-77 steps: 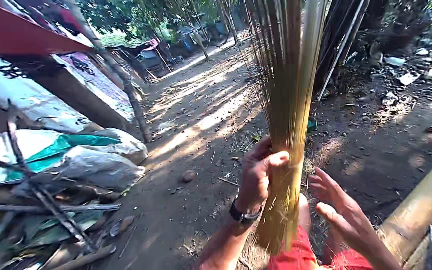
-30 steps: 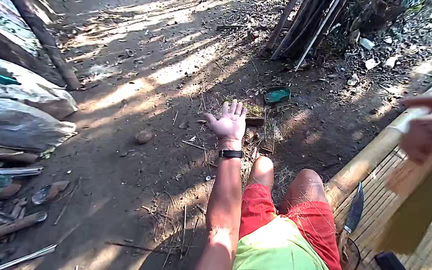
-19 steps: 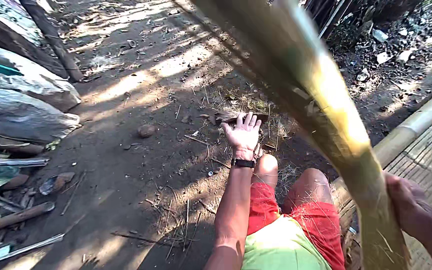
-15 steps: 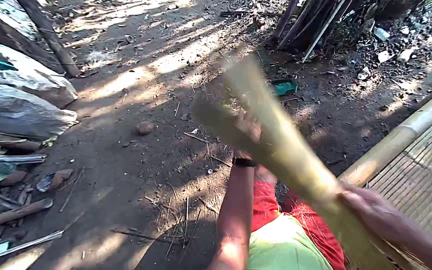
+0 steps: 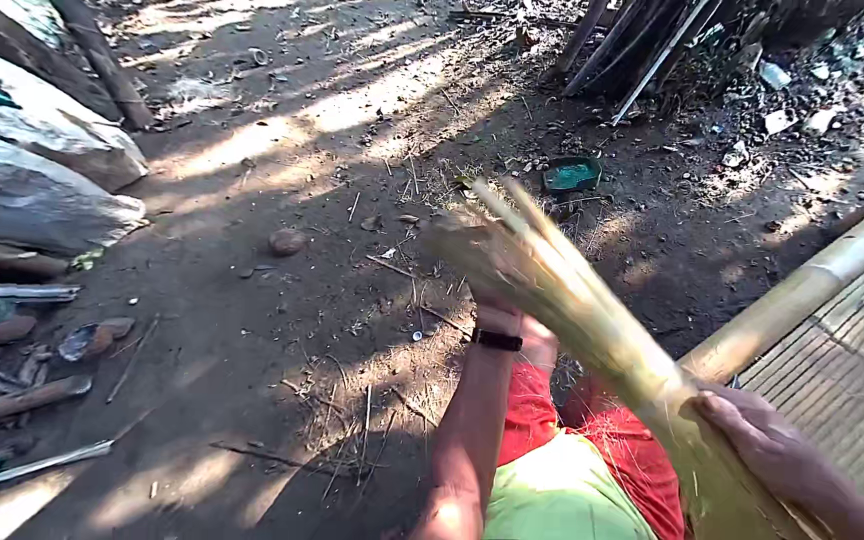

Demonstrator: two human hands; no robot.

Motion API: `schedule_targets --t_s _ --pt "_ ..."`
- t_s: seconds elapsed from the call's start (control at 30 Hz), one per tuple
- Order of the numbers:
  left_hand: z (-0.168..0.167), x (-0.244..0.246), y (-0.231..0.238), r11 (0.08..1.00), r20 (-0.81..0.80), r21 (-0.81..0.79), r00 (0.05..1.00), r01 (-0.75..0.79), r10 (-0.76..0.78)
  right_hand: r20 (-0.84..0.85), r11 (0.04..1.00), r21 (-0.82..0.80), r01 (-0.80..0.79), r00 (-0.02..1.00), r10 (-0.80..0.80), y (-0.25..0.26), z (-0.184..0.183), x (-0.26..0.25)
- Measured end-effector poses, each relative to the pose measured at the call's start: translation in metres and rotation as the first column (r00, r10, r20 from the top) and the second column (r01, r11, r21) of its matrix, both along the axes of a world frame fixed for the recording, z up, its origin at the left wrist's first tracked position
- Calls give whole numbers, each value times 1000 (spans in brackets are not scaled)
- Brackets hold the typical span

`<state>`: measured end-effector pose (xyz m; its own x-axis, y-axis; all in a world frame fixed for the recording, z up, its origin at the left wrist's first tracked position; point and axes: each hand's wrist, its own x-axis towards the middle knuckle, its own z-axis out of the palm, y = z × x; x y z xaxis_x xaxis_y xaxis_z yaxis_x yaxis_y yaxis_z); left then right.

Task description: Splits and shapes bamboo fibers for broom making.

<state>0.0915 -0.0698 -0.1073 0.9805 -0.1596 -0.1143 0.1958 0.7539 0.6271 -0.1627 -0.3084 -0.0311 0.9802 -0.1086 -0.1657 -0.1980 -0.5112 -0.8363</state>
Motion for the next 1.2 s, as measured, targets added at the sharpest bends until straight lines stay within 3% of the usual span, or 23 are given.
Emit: schedule_targets --t_s 0.07,0.13,0.17,0.27,0.3,0.4,0.47,0.53,0.6,0.67,0.7,0.77,0.83,0.9,0.97,1.0,1.03,1.07,1.1,1.13,1.2 --pt "-9 25 4 968 -35 -176 981 180 -189 180 995 65 72 980 -83 0 23 -8" --pt "-15 41 0 952 -91 -232 970 201 -227 291 990 115 85 950 -116 -4 32 -9" --pt "-11 36 0 955 -109 -216 967 205 -232 264 993 106 60 961 -86 -4 29 -10" --pt "34 -7 -2 994 -258 -45 960 99 -107 -52 998 -57 -38 998 35 -1 -9 -7" --pt "38 -15 -3 992 -246 -64 962 105 -117 -65 996 -80 -33 998 28 -1 -17 -8" --pt "14 -2 -9 938 -35 -247 965 244 -260 132 998 42 52 990 -57 0 10 -15" --pt "-4 16 -10 920 -74 -306 958 244 -279 241 988 126 87 964 -115 2 24 -21" --pt "-6 17 -11 935 -70 -247 958 254 -278 215 995 65 69 973 -82 1 18 -23" --pt "37 4 -23 980 -159 -81 968 182 -193 -19 998 -60 11 1000 -12 1 -6 -22" --pt "91 2 -39 983 -435 49 890 175 -136 -78 997 -75 -17 997 12 0 -20 -24" --pt "82 -8 -29 972 -372 -18 901 235 -225 5 998 -62 -18 1000 18 -3 -13 -25" --pt "24 -21 -11 941 -190 -201 931 272 -310 202 1000 11 9 979 -11 -1 9 -36" --pt "3 -13 -7 939 -158 -157 930 307 -330 340 998 68 0 940 -24 -5 21 -41" --pt "24 -10 -10 963 -185 -93 945 254 -268 263 1000 29 -10 965 2 -5 10 -44" --pt "71 -8 -29 988 -172 50 976 144 -134 -28 999 -47 -22 999 20 -2 -14 -42" --pt "78 -8 -33 971 -96 -77 968 227 -234 -90 998 -54 -20 996 15 0 -22 -42" --pt "56 -8 -32 912 70 -243 944 330 -323 -33 999 -43 -19 999 18 -1 -20 -42" --pt "12 1 -31 809 369 -322 853 491 -370 75 1000 -11 -12 997 13 -4 -10 -43" --pt "6 -10 -24 823 221 -375 904 425 -366 168 999 46 12 986 -20 -2 -1 -49" --pt "9 -20 -15 886 17 -330 940 327 -341 233 993 105 51 970 -75 1 7 -54" --pt "6 -10 -8 924 -110 -205 930 323 -350 290 986 134 103 947 -138 1 12 -58"
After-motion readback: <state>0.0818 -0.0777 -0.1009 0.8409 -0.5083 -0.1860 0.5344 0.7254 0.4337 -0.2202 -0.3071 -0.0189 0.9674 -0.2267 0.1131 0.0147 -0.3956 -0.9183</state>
